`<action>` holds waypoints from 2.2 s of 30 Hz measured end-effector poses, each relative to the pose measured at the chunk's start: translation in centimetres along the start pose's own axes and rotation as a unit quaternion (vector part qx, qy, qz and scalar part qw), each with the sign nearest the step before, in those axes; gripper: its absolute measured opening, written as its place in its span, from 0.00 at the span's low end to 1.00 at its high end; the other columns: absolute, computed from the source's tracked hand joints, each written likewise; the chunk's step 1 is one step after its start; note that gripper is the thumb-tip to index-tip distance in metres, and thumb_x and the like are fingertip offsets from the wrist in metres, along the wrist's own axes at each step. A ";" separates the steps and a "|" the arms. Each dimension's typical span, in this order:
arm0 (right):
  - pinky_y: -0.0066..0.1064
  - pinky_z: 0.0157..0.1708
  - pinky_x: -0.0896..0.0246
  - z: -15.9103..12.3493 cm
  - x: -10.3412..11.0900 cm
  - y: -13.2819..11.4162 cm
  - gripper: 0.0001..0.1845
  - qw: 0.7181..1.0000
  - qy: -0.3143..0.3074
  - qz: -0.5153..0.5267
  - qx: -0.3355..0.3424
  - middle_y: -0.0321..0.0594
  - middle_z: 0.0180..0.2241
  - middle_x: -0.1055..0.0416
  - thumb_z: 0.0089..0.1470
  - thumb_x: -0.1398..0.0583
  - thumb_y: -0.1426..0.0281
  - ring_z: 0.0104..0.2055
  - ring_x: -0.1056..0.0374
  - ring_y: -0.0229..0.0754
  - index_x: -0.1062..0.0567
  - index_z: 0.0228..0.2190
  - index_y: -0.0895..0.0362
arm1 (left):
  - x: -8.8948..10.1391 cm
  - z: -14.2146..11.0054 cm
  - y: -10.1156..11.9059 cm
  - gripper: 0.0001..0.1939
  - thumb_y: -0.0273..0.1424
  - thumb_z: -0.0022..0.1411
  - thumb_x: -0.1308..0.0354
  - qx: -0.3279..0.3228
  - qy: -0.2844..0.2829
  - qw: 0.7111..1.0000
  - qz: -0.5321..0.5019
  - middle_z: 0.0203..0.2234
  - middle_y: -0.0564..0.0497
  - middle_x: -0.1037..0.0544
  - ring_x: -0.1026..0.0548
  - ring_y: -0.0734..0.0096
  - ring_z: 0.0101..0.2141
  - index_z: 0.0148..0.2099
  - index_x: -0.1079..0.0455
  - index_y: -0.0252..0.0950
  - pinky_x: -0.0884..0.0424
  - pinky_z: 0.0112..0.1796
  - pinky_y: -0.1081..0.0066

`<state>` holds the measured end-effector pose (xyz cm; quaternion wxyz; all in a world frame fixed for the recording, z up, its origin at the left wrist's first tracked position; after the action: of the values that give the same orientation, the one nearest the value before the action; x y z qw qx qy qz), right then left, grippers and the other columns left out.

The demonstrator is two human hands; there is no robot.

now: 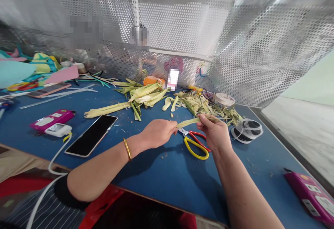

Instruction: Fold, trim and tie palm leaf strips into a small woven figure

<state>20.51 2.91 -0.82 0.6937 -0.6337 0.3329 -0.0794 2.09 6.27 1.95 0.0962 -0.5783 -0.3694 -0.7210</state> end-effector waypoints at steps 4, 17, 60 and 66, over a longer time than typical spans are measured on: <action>0.23 0.22 0.32 0.1 -0.5 0.2 0.20 0.999 -0.031 0.041 0.005 0.34 0.25 0.26 0.26 0.23 0.65 0.21 0.33 0.31 0.21 0.23 0.59 | -0.3 0.1 -0.1 0.16 0.35 0.70 0.57 -0.012 0.004 0.999 -0.046 0.31 0.50 0.23 0.27 0.67 0.33 0.37 0.30 0.37 0.41 0.33 0.71; 0.22 0.20 0.47 -3.6 -5.4 3.8 0.23 0.967 -0.238 0.012 -0.090 0.31 0.17 0.33 0.40 0.27 0.62 0.20 0.42 0.31 0.20 0.39 0.59 | -2.8 0.0 -0.6 0.23 0.50 0.65 0.53 0.058 -0.050 0.877 -0.475 0.20 0.57 0.39 0.44 0.78 0.21 0.33 0.34 0.34 0.49 0.24 0.73; 0.19 0.13 0.46 0.9 1.2 -0.2 0.24 0.999 0.000 0.005 -0.042 0.31 0.17 0.33 0.22 0.22 0.64 0.18 0.37 0.29 0.27 0.20 0.59 | -2.8 -0.6 -2.7 0.16 0.41 0.56 0.37 0.125 -0.154 0.818 -0.540 0.36 0.43 0.19 0.26 0.74 0.25 0.36 0.25 0.32 0.32 0.24 0.74; 0.18 0.14 0.43 0.9 1.8 -1.2 0.26 0.999 0.026 0.021 0.001 0.32 0.16 0.31 0.18 0.22 0.63 0.19 0.36 0.29 0.26 0.19 0.60 | -2.5 -0.2 -4.3 0.12 0.37 0.55 0.37 0.147 -0.098 0.828 -0.533 0.34 0.45 0.19 0.29 0.77 0.24 0.36 0.24 0.32 0.34 0.25 0.75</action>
<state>22.78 2.53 -0.40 0.6867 -0.6237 0.3645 -0.0815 0.31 8.49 -2.10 -0.2560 -0.3387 -0.7290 -0.5369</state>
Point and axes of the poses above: each hand's wrist, its own z-axis towards the middle knuckle, its own x-axis out of the back of the hand, y = z × x, the point moved 7 cm from there along z, towards the middle knuckle
